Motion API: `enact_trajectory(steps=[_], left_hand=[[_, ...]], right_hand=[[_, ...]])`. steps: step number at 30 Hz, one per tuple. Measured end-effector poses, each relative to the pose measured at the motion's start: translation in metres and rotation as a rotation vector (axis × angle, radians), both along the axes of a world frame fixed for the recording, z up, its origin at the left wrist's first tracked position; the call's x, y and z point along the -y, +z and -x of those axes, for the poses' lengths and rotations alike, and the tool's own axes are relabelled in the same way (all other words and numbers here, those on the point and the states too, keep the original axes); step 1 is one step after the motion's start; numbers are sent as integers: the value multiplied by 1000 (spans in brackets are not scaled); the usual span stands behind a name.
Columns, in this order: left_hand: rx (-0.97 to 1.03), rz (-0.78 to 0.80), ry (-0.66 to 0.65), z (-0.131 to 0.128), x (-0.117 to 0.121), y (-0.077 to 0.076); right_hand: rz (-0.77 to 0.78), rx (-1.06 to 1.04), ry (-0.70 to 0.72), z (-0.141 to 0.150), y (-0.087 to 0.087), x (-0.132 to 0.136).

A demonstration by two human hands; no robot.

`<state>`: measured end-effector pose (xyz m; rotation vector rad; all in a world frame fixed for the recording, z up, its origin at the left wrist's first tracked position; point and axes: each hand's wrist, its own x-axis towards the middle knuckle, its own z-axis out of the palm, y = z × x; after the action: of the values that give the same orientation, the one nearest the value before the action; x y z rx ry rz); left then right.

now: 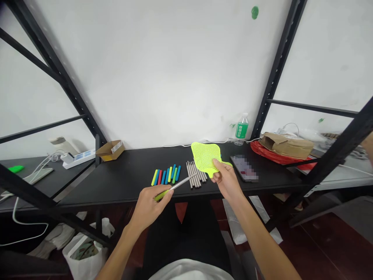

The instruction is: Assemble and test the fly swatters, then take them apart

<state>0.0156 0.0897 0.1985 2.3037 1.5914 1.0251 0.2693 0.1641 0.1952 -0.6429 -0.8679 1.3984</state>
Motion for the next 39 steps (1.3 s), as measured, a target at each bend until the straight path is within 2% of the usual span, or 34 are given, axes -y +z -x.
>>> enact_trajectory(steps=[5,12,18,22,39], left_hand=[[31,-56,20,1,2,0],[62,-92,33,5,3,0],[69,-101,19,5,5,3],[69,-103,16,6,6,4],[37,-110,39,6,5,5]], right_hand=[[-64,47,-32,3,3,5],[-102,70,31,1,5,8],[-99,79,-47,5,5,8],[-93,72,-39,12,2,10],[-247,287,-127,7,-4,9]])
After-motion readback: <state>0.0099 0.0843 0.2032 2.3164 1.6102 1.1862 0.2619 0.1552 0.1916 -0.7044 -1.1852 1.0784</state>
